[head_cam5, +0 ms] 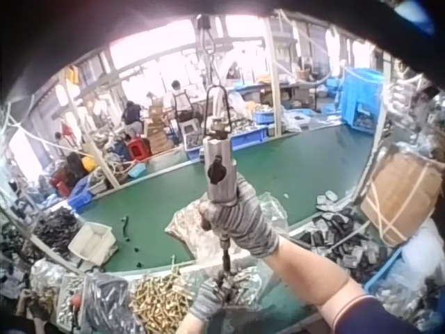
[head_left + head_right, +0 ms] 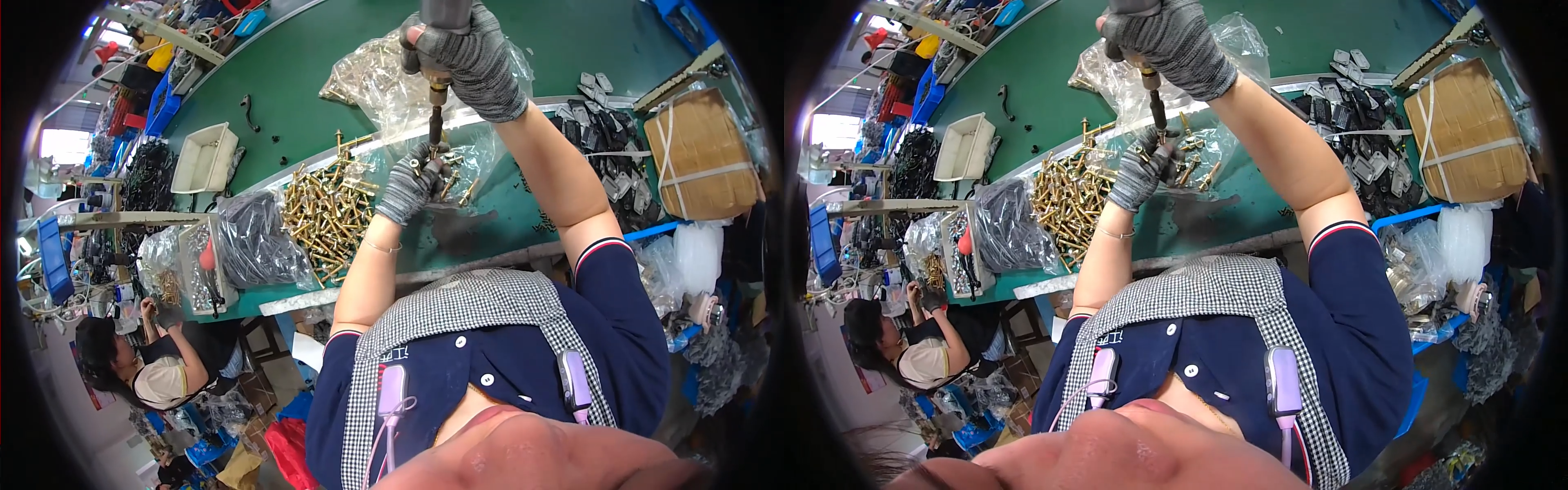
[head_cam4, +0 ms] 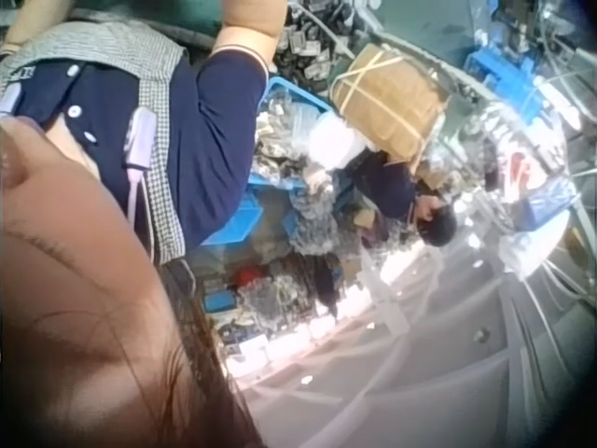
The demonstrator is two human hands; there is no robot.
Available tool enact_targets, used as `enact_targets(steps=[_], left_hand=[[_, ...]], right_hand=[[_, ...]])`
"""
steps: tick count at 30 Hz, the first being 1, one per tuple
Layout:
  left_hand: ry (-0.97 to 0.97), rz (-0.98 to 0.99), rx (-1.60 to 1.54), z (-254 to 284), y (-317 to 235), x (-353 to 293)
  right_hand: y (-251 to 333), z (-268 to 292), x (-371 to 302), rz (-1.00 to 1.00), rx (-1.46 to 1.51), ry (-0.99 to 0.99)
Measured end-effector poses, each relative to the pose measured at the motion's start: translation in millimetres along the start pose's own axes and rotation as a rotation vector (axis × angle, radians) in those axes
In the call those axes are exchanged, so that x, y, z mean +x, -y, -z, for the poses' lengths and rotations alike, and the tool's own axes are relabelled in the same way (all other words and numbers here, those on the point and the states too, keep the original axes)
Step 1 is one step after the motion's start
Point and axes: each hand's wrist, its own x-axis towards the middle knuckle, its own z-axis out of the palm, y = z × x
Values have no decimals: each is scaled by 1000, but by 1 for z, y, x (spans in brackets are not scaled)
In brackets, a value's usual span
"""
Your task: Assembling small metal pins into plastic components using a power tool on a factory assembly line.
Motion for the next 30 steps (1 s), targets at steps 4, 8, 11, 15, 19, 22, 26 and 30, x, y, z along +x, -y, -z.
enact_targets(steps=[4, 8, 11, 15, 19, 22, 26, 30], left_hand=[[-107, -33, 105, 0, 12, 4], [-189, 1, 41, -6, 9, 4], [-199, 18, 27, -10, 4, 2], [-214, 26, 4, -11, -2, 5], [-230, 4, 30, -11, -3, 7], [-218, -5, 40, -9, 1, 8], [-152, -108, 400, -1, 5, 10], [-247, -92, 926, 9, 31, 19]], right_hand=[[-1, -1, -3, 37, 67, 21], [5, -1, -6, -28, 67, 77], [10, -3, -9, -66, 53, 100], [17, -9, -11, -101, -12, 58], [21, -10, -13, -181, -20, 72], [-3, -6, -8, -3, -3, 62], [-4, -7, -5, 49, 81, 78], [-10, -2, -1, 2, 72, 113]])
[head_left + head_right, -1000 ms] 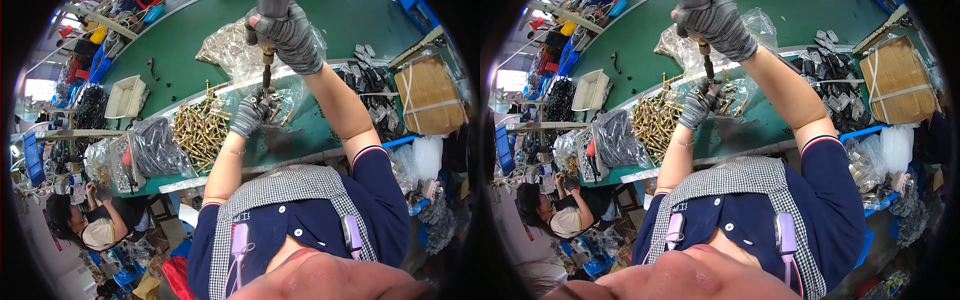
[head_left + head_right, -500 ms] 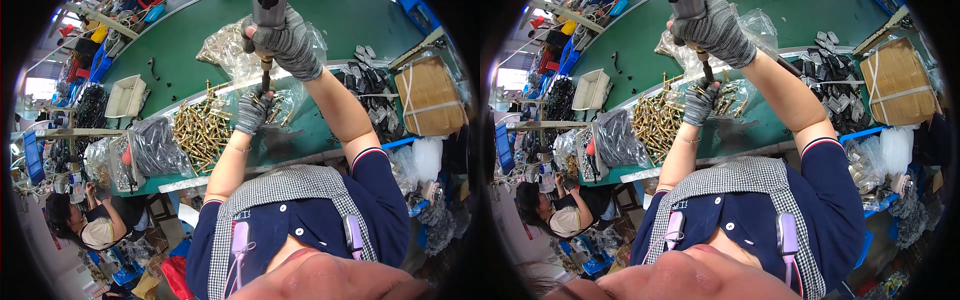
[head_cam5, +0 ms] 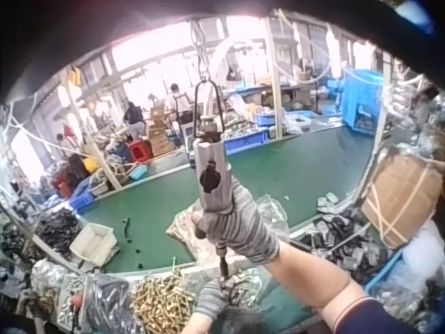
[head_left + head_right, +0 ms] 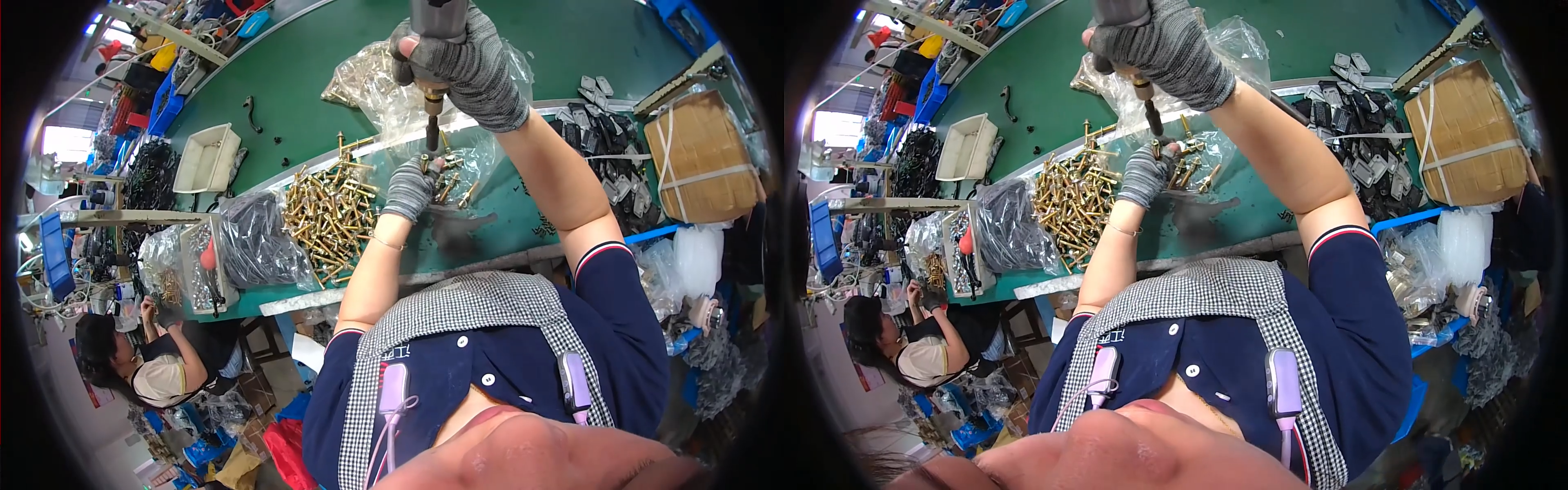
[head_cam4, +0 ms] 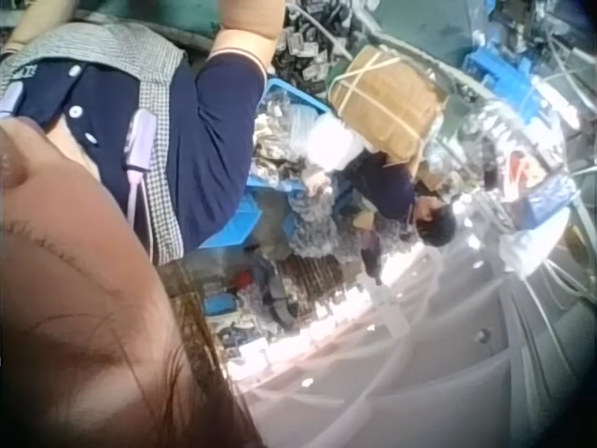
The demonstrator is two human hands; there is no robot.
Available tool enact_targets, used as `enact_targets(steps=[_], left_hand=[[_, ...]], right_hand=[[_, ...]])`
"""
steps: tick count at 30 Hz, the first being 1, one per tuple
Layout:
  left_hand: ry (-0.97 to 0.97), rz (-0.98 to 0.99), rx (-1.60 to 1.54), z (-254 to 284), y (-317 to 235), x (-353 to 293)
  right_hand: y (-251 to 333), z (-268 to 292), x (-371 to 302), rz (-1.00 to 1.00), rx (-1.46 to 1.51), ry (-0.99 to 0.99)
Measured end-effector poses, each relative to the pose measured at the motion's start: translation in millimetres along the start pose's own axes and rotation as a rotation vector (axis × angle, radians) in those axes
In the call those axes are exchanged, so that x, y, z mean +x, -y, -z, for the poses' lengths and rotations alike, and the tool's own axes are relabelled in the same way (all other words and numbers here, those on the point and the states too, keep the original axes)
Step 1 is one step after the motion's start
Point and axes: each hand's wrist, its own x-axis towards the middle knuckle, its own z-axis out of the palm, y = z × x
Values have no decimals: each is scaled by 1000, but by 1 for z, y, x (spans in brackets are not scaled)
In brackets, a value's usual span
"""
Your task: Assembling small metal pins into plastic components using a power tool on a factory assembly line.
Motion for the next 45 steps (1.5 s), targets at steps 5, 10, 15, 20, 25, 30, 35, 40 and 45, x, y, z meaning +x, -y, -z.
enact_targets(steps=[5, 10, 15, 20, 25, 30, 35, 40, 45], left_hand=[[-88, 9, 64, -3, -5, 4], [-255, -85, -76, 0, -26, -10], [-253, -150, -119, -2, 1, -1], [-213, -43, -122, -4, -2, -1], [-189, -99, -85, -2, -8, -2], [-210, -131, -187, -4, -12, -5], [-259, -179, -193, 8, -23, -6], [-263, -180, -275, 5, -13, -8], [8, -84, -997, 10, -25, -25]], right_hand=[[16, -9, -11, 3, -129, 60], [2, -16, -16, 12, 50, 61], [7, -19, -10, 280, -207, -89], [30, -22, -12, 43, 109, 17], [12, -14, -14, 36, -39, 100], [0, -8, -20, -75, -94, 61], [-2, -10, -22, -150, -22, 67], [-11, -9, -21, -44, -225, 18], [-3, -5, -13, -1, 24, 40]])
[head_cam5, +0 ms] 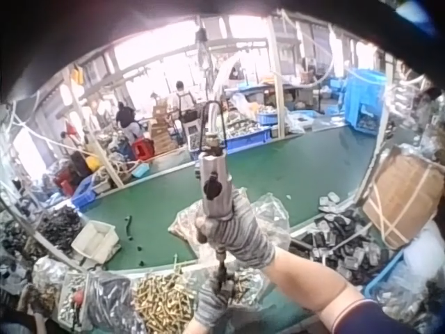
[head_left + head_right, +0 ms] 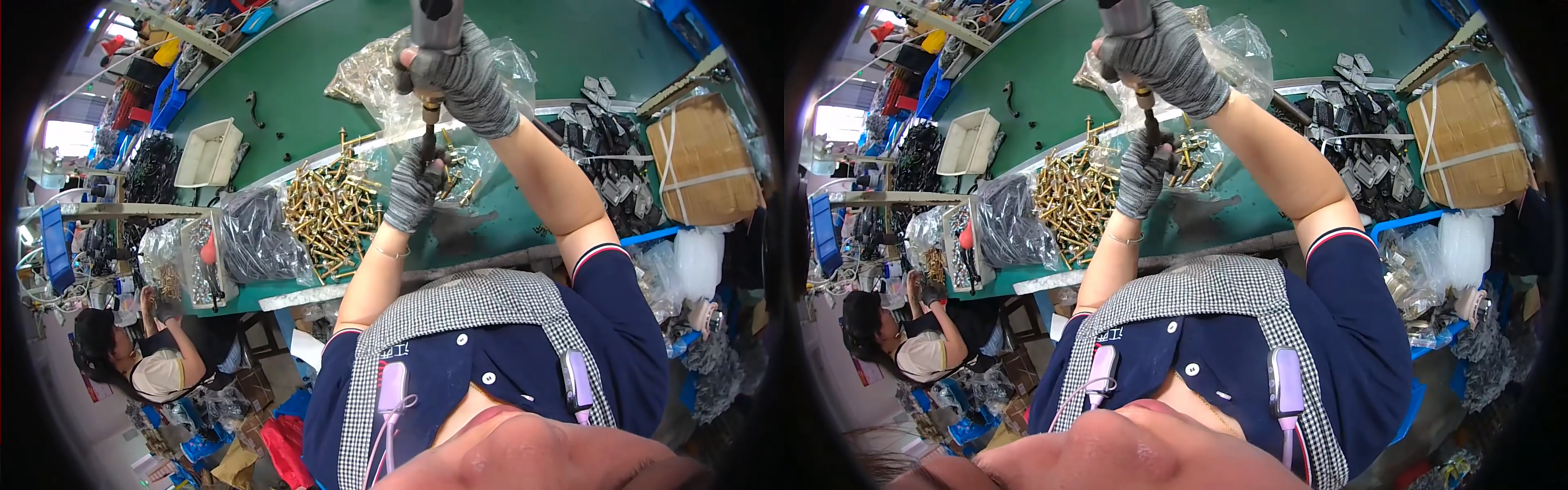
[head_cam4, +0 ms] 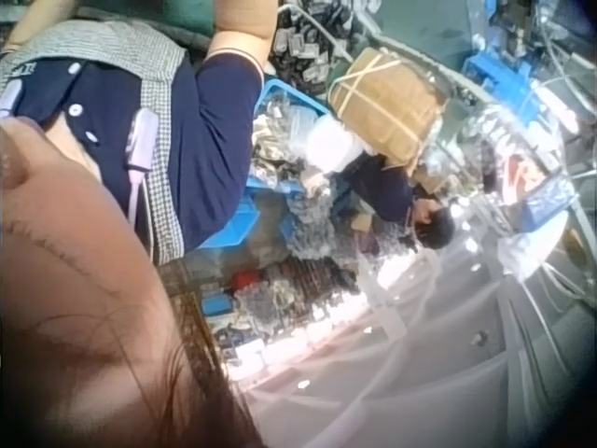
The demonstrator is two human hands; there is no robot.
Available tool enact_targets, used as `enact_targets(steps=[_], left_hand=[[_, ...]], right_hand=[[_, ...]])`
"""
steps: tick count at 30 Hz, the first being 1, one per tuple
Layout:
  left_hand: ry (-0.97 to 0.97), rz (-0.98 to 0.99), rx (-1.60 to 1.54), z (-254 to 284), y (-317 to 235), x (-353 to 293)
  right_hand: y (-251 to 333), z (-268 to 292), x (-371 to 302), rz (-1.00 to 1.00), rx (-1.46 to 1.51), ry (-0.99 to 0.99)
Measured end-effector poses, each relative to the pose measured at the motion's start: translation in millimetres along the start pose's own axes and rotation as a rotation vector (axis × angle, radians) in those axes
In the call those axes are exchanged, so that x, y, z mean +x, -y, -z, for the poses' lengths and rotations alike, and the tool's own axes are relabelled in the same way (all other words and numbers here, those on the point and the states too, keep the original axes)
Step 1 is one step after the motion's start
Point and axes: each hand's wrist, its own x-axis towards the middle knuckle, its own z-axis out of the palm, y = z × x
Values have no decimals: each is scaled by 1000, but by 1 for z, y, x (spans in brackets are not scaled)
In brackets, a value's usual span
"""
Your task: Assembling small metal pins into plastic components using a power tool on a factory assembly line.
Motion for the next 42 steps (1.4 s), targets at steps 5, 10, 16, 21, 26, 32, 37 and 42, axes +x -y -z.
enact_targets(steps=[5, 10, 16, 21, 26, 32, 37, 42], left_hand=[[19, 178, -52, 0, -12, -1], [1, 283, 138, 3, -11, -4], [-50, 243, -26, -4, -17, -3], [-66, 296, -115, -2, -5, 2], [-11, 252, 296, 24, 35, -47], [245, 271, 715, 52, 18, -126], [4, 303, 513, 77, 22, -156], [-82, 377, 398, 91, 26, -170]], right_hand=[[22, -11, -1, -166, -167, -153], [8, -4, -3, -32, -82, -132], [-9, 12, -7, 28, 53, -31], [-4, 1, -12, 41, 6, -98], [-12, 29, -46, -276, -1110, 273], [-96, -39, -102, -402, -1025, 816], [-170, -66, -101, -413, -1416, 847], [-175, -54, -106, -360, -1196, 882]])
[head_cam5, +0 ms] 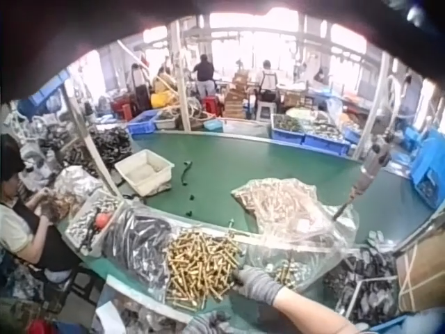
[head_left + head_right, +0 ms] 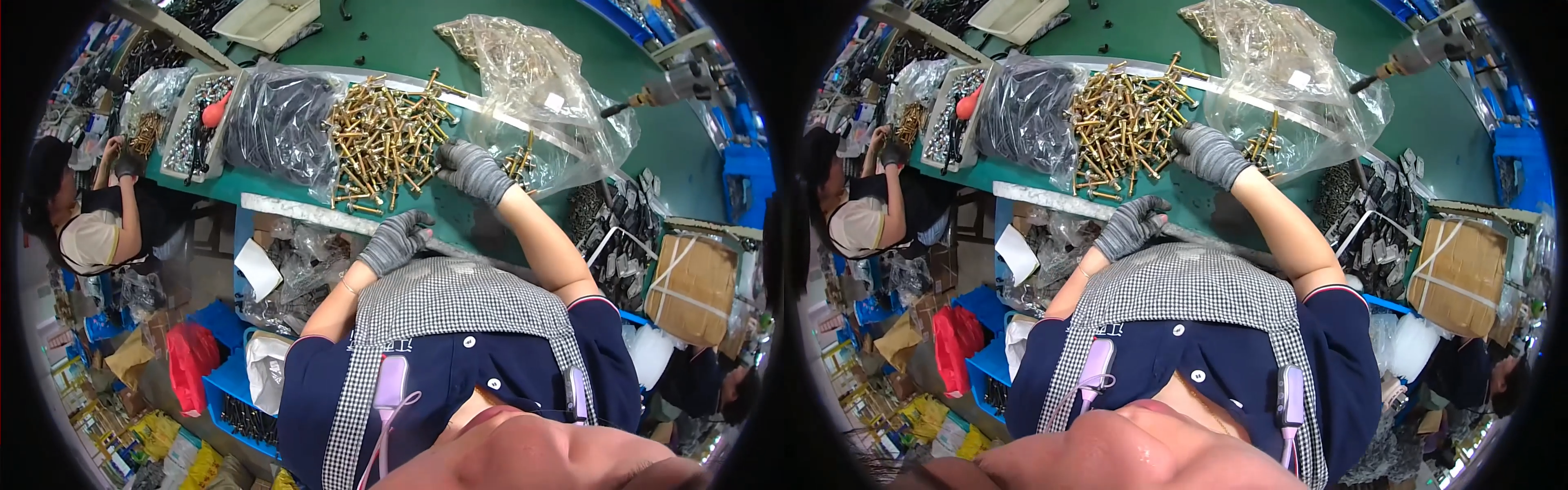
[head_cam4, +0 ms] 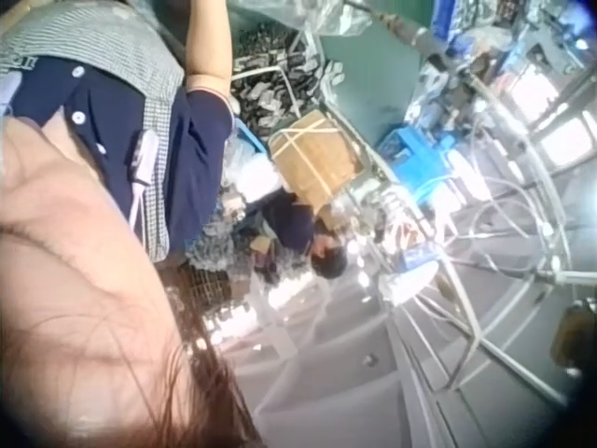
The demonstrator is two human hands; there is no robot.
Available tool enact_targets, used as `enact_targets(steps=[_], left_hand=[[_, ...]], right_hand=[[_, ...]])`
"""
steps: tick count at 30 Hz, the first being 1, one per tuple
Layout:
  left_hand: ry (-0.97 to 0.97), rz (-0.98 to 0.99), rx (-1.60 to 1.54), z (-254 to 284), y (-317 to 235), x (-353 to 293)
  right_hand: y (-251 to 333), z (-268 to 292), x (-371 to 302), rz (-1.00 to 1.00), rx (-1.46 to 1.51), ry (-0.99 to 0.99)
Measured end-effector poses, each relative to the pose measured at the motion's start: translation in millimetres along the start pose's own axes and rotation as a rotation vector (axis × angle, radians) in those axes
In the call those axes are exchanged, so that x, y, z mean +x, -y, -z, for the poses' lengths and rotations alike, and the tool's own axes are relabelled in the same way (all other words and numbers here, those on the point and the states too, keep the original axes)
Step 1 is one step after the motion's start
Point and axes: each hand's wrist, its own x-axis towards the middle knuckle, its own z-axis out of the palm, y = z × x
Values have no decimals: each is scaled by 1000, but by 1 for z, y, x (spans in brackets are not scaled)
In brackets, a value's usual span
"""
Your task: Assembling small metal pins into plastic components using a power tool on a factory assembly line.
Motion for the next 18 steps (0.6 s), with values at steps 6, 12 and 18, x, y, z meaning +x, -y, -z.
enact_targets(steps=[6, 12, 18], left_hand=[[-9, 12, -119, 3, 1, -3], [-52, -43, -7, 6, -5, -9], [-250, -22, 156, 18, -7, -20]], right_hand=[[17, 4, -11, 83, 278, -30], [25, 3, -23, 203, 58, -46], [22, -10, -38, 135, -75, -5]])
